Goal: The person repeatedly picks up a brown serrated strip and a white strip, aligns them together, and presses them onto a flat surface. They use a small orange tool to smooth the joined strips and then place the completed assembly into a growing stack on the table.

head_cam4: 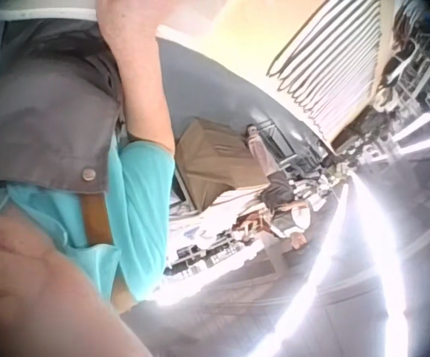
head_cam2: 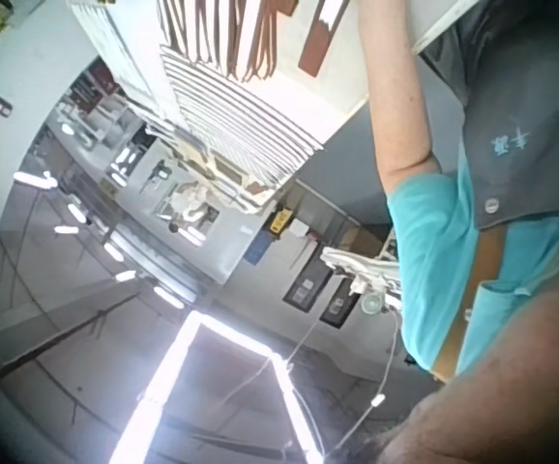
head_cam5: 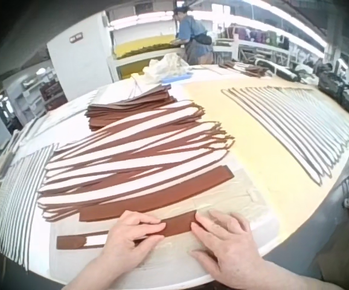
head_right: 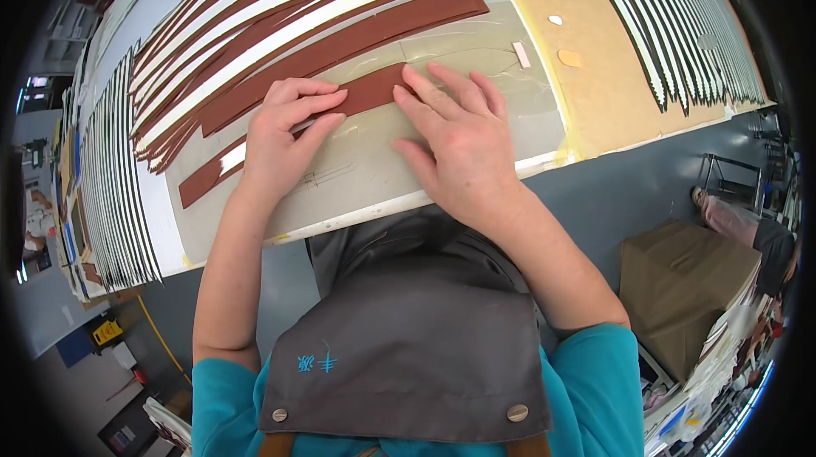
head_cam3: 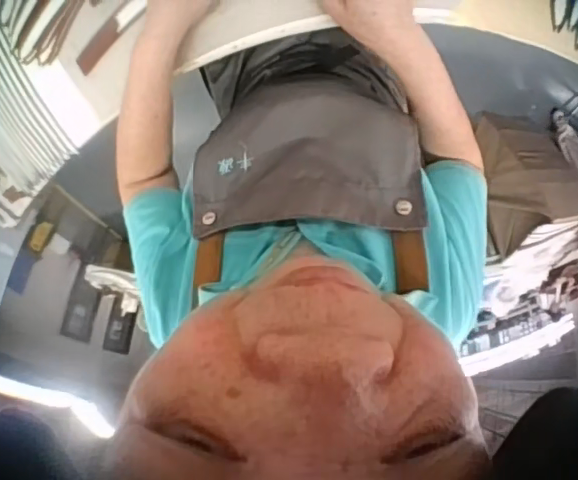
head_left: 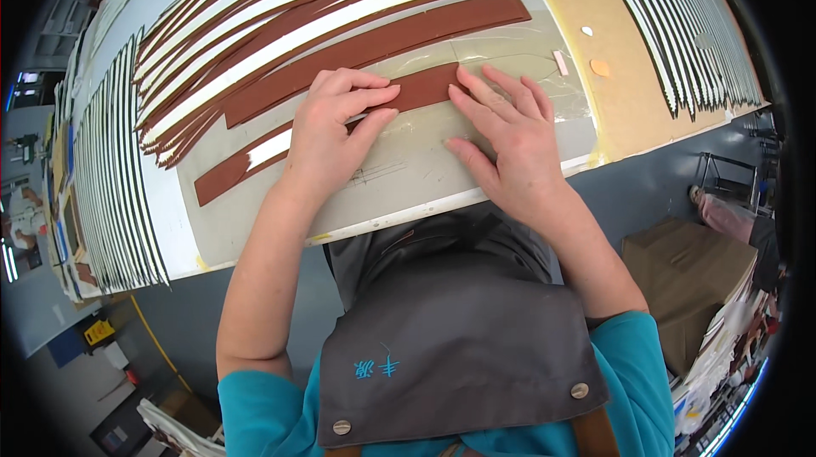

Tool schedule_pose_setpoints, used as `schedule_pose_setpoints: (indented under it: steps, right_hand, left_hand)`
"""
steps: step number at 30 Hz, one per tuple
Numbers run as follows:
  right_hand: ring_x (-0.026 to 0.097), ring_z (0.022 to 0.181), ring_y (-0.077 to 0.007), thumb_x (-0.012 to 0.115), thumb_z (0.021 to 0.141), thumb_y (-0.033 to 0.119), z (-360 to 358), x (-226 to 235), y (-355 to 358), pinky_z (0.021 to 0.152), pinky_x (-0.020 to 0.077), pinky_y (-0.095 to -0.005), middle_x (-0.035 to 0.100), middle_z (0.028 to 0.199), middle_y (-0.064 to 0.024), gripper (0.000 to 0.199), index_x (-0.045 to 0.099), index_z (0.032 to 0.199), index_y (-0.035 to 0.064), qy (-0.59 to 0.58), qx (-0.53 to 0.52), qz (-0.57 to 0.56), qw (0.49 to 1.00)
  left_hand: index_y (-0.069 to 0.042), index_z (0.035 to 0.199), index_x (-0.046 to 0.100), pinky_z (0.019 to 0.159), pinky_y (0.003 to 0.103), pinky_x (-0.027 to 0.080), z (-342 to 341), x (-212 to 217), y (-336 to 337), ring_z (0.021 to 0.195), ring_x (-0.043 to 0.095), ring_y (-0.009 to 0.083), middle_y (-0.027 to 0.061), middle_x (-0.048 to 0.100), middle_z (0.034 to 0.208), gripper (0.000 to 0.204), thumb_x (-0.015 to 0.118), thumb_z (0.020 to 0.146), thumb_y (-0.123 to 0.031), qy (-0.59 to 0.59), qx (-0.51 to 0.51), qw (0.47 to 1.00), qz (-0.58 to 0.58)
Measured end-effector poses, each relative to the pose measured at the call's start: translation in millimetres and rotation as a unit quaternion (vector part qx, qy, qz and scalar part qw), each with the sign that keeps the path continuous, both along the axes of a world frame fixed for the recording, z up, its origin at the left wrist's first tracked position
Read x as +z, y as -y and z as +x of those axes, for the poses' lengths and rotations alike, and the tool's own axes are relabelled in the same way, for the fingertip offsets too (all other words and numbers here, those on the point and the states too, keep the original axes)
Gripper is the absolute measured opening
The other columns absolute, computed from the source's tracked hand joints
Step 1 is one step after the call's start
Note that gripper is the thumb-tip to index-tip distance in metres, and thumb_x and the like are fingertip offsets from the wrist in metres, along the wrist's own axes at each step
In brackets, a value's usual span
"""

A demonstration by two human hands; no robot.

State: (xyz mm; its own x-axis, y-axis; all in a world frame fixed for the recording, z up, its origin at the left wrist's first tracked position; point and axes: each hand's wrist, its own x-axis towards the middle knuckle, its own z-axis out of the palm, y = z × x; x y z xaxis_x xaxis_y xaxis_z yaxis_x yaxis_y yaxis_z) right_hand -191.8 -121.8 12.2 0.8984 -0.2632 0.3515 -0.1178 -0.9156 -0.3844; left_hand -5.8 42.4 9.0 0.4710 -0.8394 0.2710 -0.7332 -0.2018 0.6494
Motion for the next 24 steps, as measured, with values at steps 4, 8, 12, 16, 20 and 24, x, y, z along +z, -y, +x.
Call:
schedule_pose_setpoints:
  steps: [4, 8, 12, 16, 20, 24]
  right_hand:
    - [0.05, 0.139, -0.0263, 0.077, 0.086, 0.025, 9, 6, 8, 0.121, 0.03, -0.0497, 0.06, 0.144, -0.0083, 0.053, 0.064, 0.134, 0.0062, -0.02, 0.047, -0.012, 0.999]
    - [0.052, 0.137, -0.0232, 0.078, 0.085, 0.027, 15, 9, 19, 0.123, 0.0295, -0.0517, 0.064, 0.14, -0.0059, 0.054, 0.064, 0.134, 0.0085, -0.047, 0.077, -0.065, 0.994]
    - [0.054, 0.135, -0.0192, 0.075, 0.088, 0.028, 19, 13, 33, 0.125, 0.0286, -0.047, 0.068, 0.133, -0.002, 0.046, 0.068, 0.129, 0.0081, -0.059, 0.105, -0.102, 0.987]
    - [0.057, 0.131, -0.0203, 0.076, 0.087, 0.026, 22, 16, 35, 0.123, 0.031, -0.0482, 0.069, 0.132, -0.0012, 0.044, 0.069, 0.127, 0.0101, -0.065, 0.111, -0.1, 0.987]
    - [0.057, 0.131, -0.0232, 0.079, 0.084, 0.024, 20, 16, 33, 0.121, 0.0335, -0.0509, 0.068, 0.135, -0.0018, 0.048, 0.069, 0.129, 0.0111, -0.072, 0.105, -0.092, 0.988]
    - [0.057, 0.131, -0.0237, 0.079, 0.083, 0.022, 20, 16, 36, 0.12, 0.0337, -0.0512, 0.067, 0.137, -0.0026, 0.048, 0.069, 0.129, 0.0102, -0.073, 0.115, -0.088, 0.987]
  left_hand:
    - [-0.01, 0.106, 0.08, 0.086, 0.035, 0.053, 2, 0, 2, 0.1, 0.062, 0.024, 0.0029, 0.072, 0.107, 0.024, 0.08, 0.083, -0.008, -0.002, -0.002, 1.0, -0.007]
    - [-0.01, 0.107, 0.08, 0.086, 0.035, 0.053, 1, 1, 2, 0.1, 0.062, 0.0237, 0.0029, 0.072, 0.107, 0.024, 0.079, 0.083, -0.007, -0.011, -0.001, 1.0, -0.005]
    - [-0.01, 0.111, 0.079, 0.091, 0.035, 0.051, -2, 4, -2, 0.108, 0.06, 0.0246, 0.0039, 0.072, 0.112, 0.027, 0.078, 0.084, -0.005, 0.032, -0.003, 0.999, 0.019]
    - [-0.013, 0.116, 0.077, 0.1, 0.041, 0.045, -14, 2, -12, 0.117, 0.057, 0.0271, 0.002, 0.069, 0.124, 0.031, 0.077, 0.085, -0.009, 0.208, 0.017, 0.976, 0.057]
    - [-0.017, 0.124, 0.073, 0.107, 0.047, 0.038, -22, 3, -26, 0.129, 0.052, 0.0281, 0.0013, 0.061, 0.141, 0.038, 0.075, 0.086, -0.012, 0.251, 0.046, 0.963, 0.09]
    - [-0.017, 0.125, 0.073, 0.106, 0.046, 0.039, -22, 6, -37, 0.134, 0.05, 0.029, 0.0015, 0.057, 0.145, 0.039, 0.075, 0.086, -0.013, 0.256, 0.058, 0.958, 0.115]
